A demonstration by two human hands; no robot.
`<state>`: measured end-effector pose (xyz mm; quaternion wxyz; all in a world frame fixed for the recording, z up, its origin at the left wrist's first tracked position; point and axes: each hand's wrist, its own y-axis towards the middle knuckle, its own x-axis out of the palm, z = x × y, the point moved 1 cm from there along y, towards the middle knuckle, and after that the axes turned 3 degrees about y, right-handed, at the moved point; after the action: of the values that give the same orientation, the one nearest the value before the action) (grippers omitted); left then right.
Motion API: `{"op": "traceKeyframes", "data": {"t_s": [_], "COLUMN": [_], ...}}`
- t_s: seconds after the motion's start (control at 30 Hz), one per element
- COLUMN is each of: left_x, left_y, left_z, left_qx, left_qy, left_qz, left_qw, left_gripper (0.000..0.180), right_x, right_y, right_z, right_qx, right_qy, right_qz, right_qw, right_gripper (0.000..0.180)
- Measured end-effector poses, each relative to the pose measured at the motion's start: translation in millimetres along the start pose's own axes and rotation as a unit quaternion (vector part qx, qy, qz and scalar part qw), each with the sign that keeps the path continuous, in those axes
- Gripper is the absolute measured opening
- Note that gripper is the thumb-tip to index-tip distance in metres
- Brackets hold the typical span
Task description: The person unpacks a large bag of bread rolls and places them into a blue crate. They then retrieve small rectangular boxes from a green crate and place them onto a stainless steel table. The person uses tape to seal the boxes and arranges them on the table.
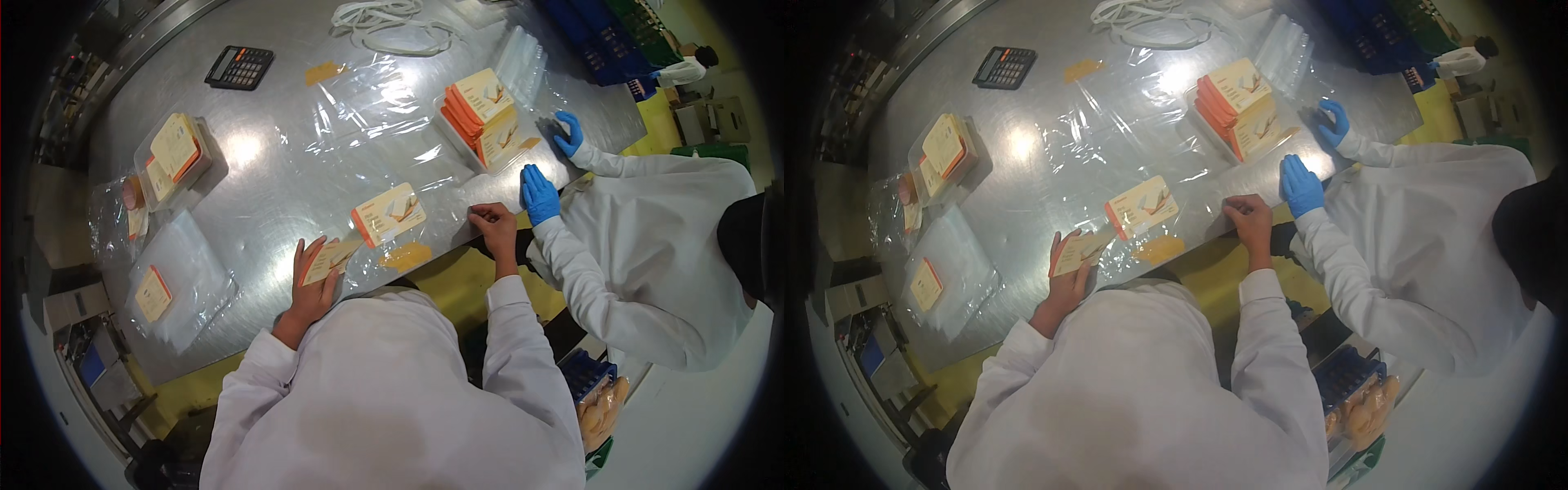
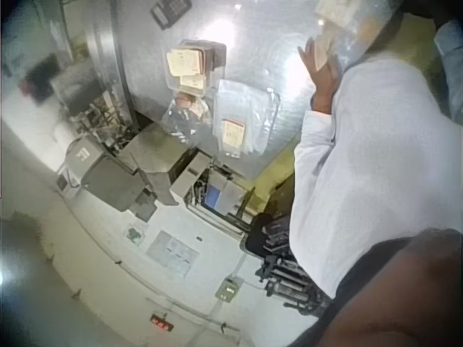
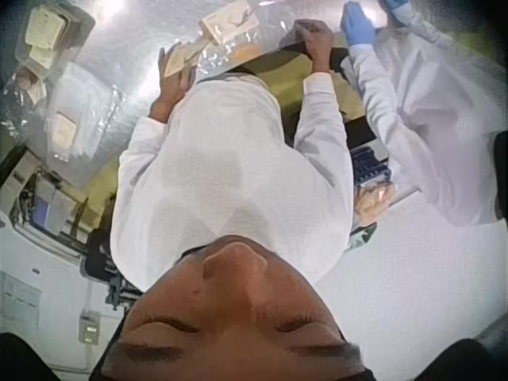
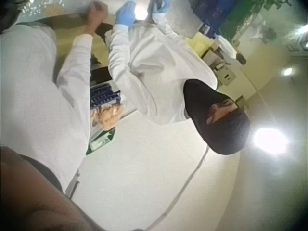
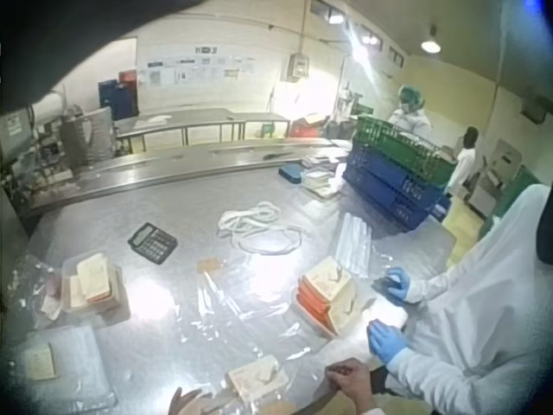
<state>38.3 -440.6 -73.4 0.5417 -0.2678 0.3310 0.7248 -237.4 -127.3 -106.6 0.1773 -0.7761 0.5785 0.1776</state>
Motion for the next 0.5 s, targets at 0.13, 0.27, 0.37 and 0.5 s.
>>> {"op": "traceKeyframes", "data": {"t_s": [0.13,0.27,0.37,0.5], "left_x": [1.3,2.7,3.3,-4.9], "left_y": [-4.4,-8.1,-8.9,-3.2], "left_z": [-2.1,-6.1,-7.1,3.9], "left_qx": [0.011,0.018,0.017,0.013], "left_qy": [0.007,0.011,0.011,-0.032], "left_qz": [0.005,0.006,0.0,0.003], "left_qw": [1.0,1.0,1.0,0.999], "left_gripper": [0.036,0.036,0.036,0.037], "right_x": [-2.4,-2.8,-3.0,-5.3], "right_y": [1.8,1.8,2.7,0.2], "right_z": [6.4,4.7,0.5,1.0], "right_qx": [-0.01,0.002,-0.012,-0.01], "right_qy": [-0.005,0.0,0.002,0.007], "right_qz": [0.0,-0.018,-0.018,-0.013], "right_qw": [1.0,1.0,1.0,1.0], "right_gripper": [0.02,0.018,0.016,0.017]}}
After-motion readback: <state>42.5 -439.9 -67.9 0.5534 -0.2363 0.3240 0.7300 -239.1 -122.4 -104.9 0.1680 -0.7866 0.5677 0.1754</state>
